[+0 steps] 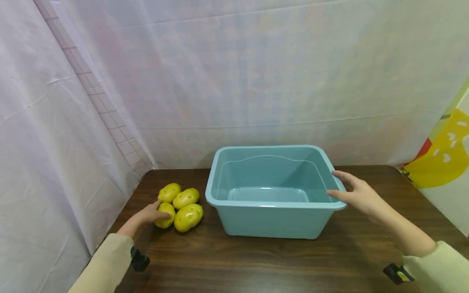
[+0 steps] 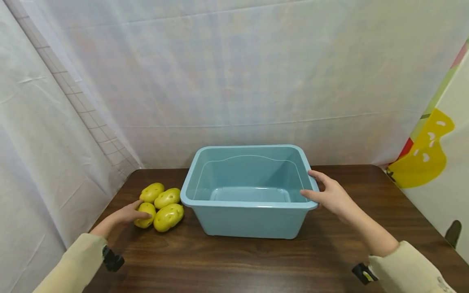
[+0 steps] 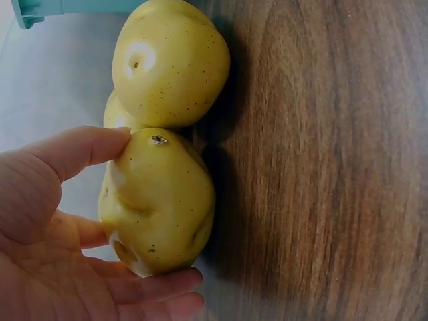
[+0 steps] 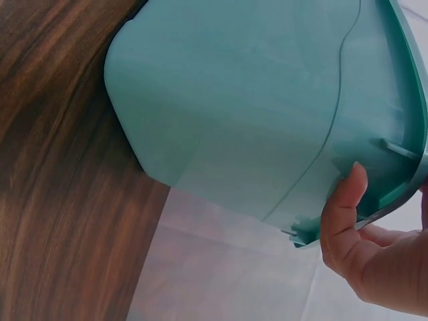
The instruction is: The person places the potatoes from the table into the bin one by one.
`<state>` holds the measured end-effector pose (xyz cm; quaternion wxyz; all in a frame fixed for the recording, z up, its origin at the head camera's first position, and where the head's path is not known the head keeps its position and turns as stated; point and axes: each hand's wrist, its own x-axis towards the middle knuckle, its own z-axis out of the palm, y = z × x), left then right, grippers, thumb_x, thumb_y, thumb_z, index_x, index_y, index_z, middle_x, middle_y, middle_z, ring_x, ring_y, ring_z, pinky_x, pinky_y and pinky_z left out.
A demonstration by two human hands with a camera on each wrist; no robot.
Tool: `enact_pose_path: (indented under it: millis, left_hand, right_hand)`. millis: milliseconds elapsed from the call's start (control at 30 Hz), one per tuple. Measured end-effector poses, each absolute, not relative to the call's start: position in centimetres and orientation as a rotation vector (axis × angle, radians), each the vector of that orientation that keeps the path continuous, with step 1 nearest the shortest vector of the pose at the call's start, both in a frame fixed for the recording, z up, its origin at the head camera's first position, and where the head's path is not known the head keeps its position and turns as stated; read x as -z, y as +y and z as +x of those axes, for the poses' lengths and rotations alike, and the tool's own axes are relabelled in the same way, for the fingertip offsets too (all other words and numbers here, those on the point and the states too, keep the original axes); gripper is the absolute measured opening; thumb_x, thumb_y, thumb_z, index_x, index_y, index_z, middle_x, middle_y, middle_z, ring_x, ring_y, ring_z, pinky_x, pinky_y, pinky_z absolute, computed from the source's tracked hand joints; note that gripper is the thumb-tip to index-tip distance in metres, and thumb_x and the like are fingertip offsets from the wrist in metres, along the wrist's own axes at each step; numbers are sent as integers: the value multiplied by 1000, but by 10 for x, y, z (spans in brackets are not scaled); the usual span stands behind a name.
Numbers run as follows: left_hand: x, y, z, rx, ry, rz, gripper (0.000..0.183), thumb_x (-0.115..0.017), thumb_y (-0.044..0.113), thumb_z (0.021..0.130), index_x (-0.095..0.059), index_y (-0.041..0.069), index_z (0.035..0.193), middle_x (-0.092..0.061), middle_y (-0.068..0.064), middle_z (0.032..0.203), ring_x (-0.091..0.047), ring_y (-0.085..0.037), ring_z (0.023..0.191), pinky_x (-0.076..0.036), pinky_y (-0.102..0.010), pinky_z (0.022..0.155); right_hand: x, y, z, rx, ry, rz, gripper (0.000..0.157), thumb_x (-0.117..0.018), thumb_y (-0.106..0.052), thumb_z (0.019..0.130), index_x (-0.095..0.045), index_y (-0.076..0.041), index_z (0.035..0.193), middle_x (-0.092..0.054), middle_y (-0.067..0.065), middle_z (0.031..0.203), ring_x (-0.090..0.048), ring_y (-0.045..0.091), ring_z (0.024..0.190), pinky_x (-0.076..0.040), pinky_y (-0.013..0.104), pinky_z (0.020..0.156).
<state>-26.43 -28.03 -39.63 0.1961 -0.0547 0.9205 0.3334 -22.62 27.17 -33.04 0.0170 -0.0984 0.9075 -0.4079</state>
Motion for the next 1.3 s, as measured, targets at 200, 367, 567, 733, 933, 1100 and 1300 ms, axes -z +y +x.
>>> enact_pose_path:
  millis: [200,367,567,733,933,1100,1300]
  left_hand:
    - [398,-280,-264,-932,2591,-162,86,-59,27,84,-8,-12,141,-13,-40,140,-27,-52,124,-37,-59,90]
    - [398,-279,-263,-932,2622,-142,88,-62,27,82,-10,-15,139,-21,-41,137,-34,-50,120,-41,-55,88]
    - [399,-279,-263,-921,2625,-134,88,-63,27,82,-10,-14,139,-22,-40,137,-35,-50,120,-41,-56,86]
    - [400,-280,-264,-915,2622,-141,89,-62,29,83,-9,-13,140,-21,-39,138,-34,-50,120,-41,-56,86]
    - [400,-280,-265,-881,2634,-145,89,-62,31,83,-10,-13,140,-20,-40,138,-37,-50,117,-44,-55,81]
    - [401,-280,-265,-875,2645,-149,88,-63,31,83,-12,-13,140,-21,-41,136,-40,-49,114,-45,-53,77]
    - [406,-280,-262,-936,2655,-171,90,-64,31,82,-10,-11,140,-18,-42,135,-37,-51,114,-46,-52,74]
  right_hand:
    - [329,273,-224,1298,2789,-299,76,-58,-34,89,-20,4,143,-35,34,133,-50,37,101,-50,34,66]
    - [329,274,-224,1295,2790,-308,76,-58,-33,89,-19,4,143,-33,34,135,-48,41,106,-50,35,68]
    - [331,276,-225,1281,2812,-342,74,-57,-32,90,-21,5,142,-32,35,135,-49,41,105,-51,35,67]
    - [333,276,-227,1289,2810,-343,72,-57,-30,90,-21,5,142,-34,34,135,-49,39,106,-50,32,68]
    - [333,275,-228,1298,2792,-318,73,-56,-28,90,-18,6,143,-34,35,134,-48,38,107,-48,34,71]
    - [332,274,-227,1308,2788,-305,72,-57,-27,90,-19,5,143,-36,35,132,-48,37,107,-47,32,71]
    - [332,273,-226,1323,2785,-302,72,-57,-27,90,-19,4,143,-37,34,131,-49,35,105,-47,31,69]
